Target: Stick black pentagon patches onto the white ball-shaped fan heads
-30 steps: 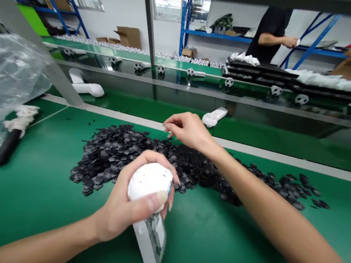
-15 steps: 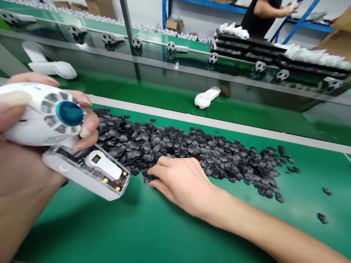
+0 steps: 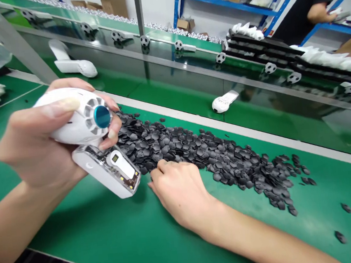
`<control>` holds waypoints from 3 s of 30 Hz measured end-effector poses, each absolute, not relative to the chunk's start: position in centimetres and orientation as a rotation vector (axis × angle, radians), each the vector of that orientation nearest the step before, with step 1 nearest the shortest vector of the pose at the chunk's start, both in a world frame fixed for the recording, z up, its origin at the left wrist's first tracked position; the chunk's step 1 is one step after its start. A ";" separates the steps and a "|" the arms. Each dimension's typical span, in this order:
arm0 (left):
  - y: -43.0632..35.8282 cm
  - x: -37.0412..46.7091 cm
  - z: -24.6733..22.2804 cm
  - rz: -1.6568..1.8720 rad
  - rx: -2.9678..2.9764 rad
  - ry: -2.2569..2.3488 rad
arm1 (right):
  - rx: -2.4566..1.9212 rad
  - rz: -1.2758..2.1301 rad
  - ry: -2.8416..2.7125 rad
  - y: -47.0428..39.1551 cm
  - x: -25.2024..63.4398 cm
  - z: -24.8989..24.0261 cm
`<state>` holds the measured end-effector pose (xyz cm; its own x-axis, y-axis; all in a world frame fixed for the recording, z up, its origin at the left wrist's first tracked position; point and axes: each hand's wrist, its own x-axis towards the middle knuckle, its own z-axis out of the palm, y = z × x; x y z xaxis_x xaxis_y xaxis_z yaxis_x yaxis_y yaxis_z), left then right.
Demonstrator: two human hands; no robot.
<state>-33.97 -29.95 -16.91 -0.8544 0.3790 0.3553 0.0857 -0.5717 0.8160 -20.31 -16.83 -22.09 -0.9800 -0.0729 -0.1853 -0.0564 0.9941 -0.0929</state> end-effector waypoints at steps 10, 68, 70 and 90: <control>-30.5 -34.0 -15.9 2.503 0.832 1.297 | -0.431 0.133 2.837 -17.9 -21.9 -20.2; -28.7 -28.5 -20.9 2.141 0.939 1.847 | 0.322 -2.665 2.294 -12.2 -17.2 -17.2; -28.9 -28.1 -20.9 2.159 0.962 1.870 | 0.328 -2.754 2.128 -13.1 -17.1 -17.3; -28.5 -28.1 -20.1 2.153 1.394 1.987 | 0.013 -2.151 2.708 -13.8 -15.9 -16.8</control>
